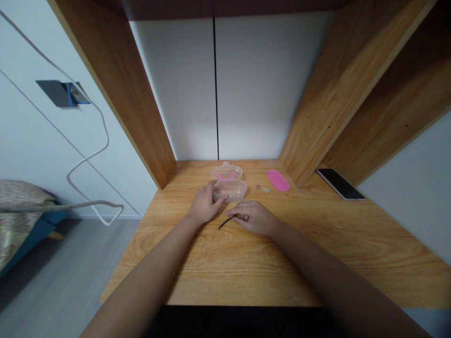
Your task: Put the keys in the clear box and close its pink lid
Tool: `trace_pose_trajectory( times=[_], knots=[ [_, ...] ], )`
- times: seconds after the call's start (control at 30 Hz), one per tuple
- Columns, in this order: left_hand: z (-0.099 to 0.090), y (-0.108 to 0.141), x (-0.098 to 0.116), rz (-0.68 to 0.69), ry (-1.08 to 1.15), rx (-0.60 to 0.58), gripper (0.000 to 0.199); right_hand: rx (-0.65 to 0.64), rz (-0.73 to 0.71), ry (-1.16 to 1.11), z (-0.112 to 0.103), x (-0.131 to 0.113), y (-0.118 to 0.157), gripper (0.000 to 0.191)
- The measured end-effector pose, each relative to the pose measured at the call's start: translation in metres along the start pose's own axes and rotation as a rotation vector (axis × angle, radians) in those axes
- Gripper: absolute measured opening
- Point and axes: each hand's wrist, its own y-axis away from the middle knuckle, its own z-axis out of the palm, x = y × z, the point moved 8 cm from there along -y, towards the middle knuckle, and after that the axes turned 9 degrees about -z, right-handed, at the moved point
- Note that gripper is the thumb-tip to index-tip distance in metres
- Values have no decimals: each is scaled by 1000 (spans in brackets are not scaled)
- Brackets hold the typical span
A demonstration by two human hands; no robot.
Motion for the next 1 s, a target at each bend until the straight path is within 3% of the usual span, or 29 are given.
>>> trace_pose_trajectory(
  times=[1.0],
  knots=[
    [1,0,-1,-8,-20,-3,65,-44,103,208,-3,15,2,14]
  ],
)
